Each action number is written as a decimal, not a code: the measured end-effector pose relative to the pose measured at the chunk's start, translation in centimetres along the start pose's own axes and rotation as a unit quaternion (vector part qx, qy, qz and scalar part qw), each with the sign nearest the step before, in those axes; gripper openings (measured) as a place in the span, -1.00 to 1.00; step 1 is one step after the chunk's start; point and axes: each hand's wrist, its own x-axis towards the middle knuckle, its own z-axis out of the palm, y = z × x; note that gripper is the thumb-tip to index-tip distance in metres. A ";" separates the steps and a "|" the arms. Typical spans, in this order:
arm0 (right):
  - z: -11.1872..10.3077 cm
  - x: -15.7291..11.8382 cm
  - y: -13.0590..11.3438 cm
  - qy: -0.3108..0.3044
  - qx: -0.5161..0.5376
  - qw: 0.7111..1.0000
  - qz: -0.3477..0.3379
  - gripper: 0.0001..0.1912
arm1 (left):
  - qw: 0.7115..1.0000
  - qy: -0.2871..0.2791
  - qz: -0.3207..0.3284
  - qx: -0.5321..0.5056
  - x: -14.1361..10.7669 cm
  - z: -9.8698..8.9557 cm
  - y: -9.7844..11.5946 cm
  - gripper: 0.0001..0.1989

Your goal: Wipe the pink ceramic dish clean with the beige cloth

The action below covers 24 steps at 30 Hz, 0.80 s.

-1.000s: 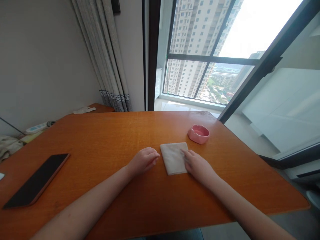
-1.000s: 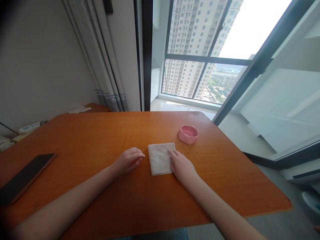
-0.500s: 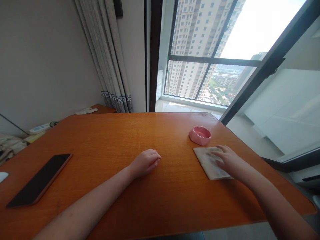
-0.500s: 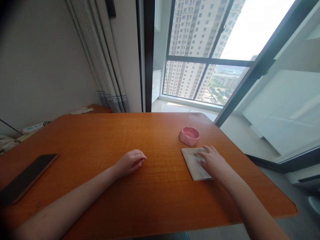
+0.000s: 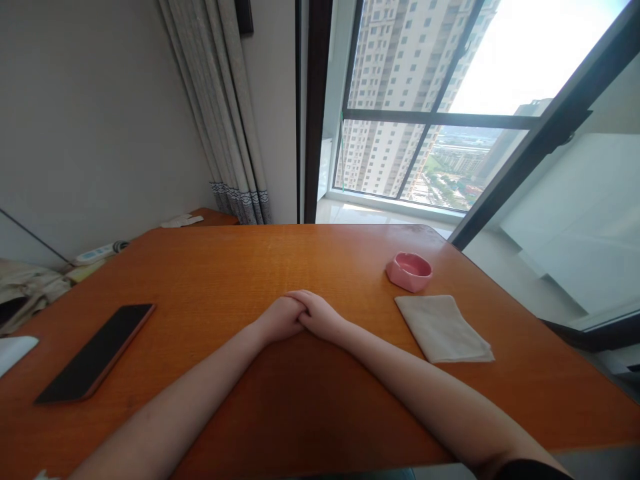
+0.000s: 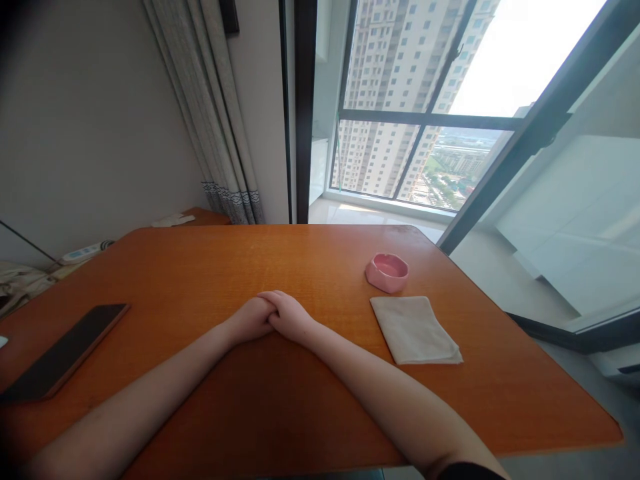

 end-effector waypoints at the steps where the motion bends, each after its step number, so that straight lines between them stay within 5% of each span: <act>1: 0.2 0.1 0.3 0.008 0.006 1.000 -0.005 -0.39 | 1.000 -0.005 -0.003 0.011 0.0 -0.1 -0.2 -0.68; 24: 0.1 -0.4 1.0 0.002 0.021 0.999 -0.027 -0.41 | 0.998 -0.030 -0.030 0.055 0.1 0.3 0.1 -0.72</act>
